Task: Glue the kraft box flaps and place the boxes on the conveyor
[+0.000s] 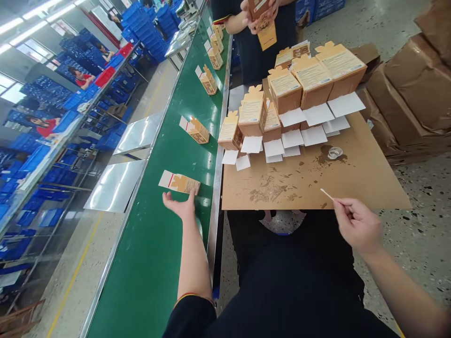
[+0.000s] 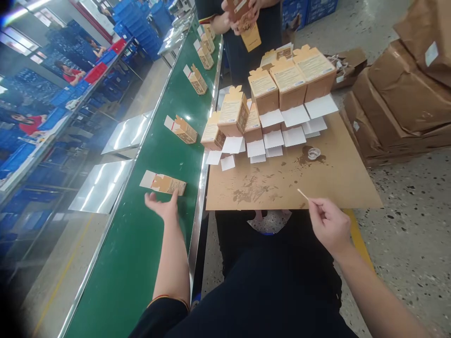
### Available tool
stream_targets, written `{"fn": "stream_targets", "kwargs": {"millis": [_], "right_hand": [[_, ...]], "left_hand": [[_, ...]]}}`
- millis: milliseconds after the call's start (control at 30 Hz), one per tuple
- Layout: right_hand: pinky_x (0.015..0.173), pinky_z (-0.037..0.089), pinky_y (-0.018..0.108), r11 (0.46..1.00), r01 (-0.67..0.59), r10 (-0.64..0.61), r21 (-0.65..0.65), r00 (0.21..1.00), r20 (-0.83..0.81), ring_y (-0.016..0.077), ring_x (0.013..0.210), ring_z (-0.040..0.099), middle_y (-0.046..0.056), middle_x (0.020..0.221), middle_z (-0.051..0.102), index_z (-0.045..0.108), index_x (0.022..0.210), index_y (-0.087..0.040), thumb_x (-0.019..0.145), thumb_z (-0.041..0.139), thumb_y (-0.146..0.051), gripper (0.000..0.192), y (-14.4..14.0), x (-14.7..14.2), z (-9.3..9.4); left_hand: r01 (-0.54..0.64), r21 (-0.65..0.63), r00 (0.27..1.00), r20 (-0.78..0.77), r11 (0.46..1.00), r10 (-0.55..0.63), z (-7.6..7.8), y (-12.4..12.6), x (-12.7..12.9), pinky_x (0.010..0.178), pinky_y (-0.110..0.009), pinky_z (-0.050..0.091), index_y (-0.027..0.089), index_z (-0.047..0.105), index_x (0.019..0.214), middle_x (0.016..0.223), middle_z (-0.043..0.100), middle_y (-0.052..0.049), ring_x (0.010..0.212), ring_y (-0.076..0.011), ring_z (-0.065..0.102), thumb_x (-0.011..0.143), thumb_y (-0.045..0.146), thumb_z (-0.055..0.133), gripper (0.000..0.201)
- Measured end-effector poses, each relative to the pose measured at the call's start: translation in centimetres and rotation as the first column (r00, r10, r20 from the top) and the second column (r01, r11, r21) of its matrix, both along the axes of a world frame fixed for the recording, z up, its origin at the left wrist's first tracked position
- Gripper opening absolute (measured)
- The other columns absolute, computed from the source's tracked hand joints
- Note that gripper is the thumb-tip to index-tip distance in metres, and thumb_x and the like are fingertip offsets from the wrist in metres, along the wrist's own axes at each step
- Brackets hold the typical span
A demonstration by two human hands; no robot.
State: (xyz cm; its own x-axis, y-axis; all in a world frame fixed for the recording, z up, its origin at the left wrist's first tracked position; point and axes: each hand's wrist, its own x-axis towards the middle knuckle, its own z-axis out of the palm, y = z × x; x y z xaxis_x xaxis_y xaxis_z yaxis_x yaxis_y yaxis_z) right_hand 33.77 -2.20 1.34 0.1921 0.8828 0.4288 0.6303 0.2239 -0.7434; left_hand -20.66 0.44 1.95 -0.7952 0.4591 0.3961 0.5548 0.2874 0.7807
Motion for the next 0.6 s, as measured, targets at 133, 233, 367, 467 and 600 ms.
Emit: {"fn": "stream_targets", "kwargs": {"millis": [133,233,367,467,600], "right_hand": [[0.055,0.051,0.029,0.988,0.156,-0.156,0.008,0.987,-0.040,0.0142,0.052,0.059,0.004,0.065,0.068,0.079,0.095,-0.020,0.105,0.069,-0.069,0.051,0.2,2.8,-0.1],[0.054,0.050,0.029,0.986,0.167,-0.166,0.004,0.982,-0.088,0.0143,0.051,0.057,0.003,0.061,0.065,0.078,0.091,-0.021,0.100,0.070,-0.076,0.057,1.7,3.0,0.6],[0.054,0.049,0.028,0.991,0.129,-0.125,0.030,0.985,-0.121,0.0135,0.052,0.055,0.002,0.062,0.063,0.078,0.091,-0.020,0.099,0.073,-0.074,0.055,3.8,1.9,1.8],[0.054,0.049,0.027,0.987,0.154,-0.147,0.046,0.980,-0.134,0.0136,0.054,0.053,0.002,0.062,0.062,0.078,0.090,-0.020,0.099,0.073,-0.070,0.052,4.1,2.1,2.1],[0.054,0.043,0.027,0.979,0.187,-0.194,-0.076,0.977,-0.089,0.0131,0.054,0.049,0.000,0.061,0.057,0.074,0.090,-0.020,0.100,0.068,-0.068,0.050,3.8,4.1,2.3]], "left_hand": [[0.185,0.042,0.899,-0.410,0.982,-0.152,0.3,1.1,4.3,0.129,-0.063,0.046,0.023,0.053,0.145,0.148,0.057,-0.017,0.144,-0.0374,0.058,0.079,0.036,0.094,0.079],[0.488,-0.141,0.729,-0.478,0.861,-0.491,0.9,6.4,8.7,0.127,-0.058,0.045,0.023,0.068,0.136,0.138,0.069,-0.017,0.139,-0.0368,0.062,0.089,0.030,0.084,0.050],[0.635,-0.304,0.562,-0.449,0.710,-0.695,1.6,12.6,11.9,0.120,-0.053,0.046,0.027,0.082,0.122,0.122,0.080,-0.011,0.119,-0.0307,0.073,0.097,0.015,0.068,0.031],[0.663,-0.270,0.523,-0.501,0.699,-0.690,1.6,11.1,12.4,0.108,-0.049,0.049,0.029,0.087,0.111,0.108,0.082,-0.009,0.104,-0.0276,0.074,0.102,0.014,0.064,0.029],[0.732,-0.225,0.442,-0.561,0.643,-0.700,0.5,2.5,13.4,0.097,-0.044,0.049,0.032,0.088,0.113,0.102,0.080,-0.007,0.095,-0.0258,0.073,0.099,0.015,0.073,0.026]]}}
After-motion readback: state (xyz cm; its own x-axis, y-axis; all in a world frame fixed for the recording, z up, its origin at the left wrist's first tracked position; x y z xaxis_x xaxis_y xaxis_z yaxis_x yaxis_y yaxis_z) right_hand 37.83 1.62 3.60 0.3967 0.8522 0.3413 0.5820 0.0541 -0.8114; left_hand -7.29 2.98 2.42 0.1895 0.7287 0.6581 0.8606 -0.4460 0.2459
